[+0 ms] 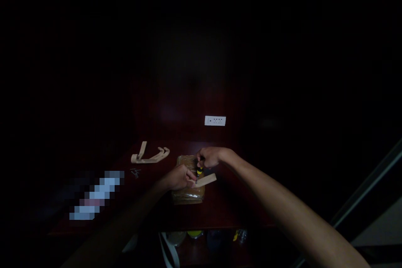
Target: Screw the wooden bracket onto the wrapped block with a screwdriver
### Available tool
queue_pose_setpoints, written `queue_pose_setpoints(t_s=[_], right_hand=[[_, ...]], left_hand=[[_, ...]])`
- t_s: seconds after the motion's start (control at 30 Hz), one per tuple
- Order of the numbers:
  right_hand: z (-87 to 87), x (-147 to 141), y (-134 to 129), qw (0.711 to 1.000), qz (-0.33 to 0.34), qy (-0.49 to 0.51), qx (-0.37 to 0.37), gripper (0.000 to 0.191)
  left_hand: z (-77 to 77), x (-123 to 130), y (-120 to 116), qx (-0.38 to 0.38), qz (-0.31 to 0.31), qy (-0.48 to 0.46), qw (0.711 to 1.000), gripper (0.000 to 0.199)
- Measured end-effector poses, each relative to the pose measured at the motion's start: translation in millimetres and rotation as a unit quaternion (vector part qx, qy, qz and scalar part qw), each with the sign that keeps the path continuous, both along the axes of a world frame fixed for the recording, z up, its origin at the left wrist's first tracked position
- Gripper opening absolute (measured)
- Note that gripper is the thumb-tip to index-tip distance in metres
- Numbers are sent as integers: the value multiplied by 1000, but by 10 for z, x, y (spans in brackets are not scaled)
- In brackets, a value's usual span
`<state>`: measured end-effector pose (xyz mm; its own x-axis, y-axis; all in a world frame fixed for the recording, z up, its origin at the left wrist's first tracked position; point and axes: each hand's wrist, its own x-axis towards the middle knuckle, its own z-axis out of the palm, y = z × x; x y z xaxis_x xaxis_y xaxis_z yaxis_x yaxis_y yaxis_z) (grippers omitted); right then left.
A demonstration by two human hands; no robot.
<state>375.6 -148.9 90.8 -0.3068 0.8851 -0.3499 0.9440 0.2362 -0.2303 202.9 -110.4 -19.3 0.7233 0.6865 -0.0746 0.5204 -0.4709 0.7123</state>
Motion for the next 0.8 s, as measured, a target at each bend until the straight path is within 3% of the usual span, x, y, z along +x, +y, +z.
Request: queue_pose_setpoints(t_s=[0.5,0.8], right_hand=[[97,-183,-52,999,-1,-43,4,23],[-73,29,83,996,-63,43,-45,52]], left_hand=[[-67,49,40,-26,25,-3,999,28],[-7,23,-5,-42,22,-11,999,33]])
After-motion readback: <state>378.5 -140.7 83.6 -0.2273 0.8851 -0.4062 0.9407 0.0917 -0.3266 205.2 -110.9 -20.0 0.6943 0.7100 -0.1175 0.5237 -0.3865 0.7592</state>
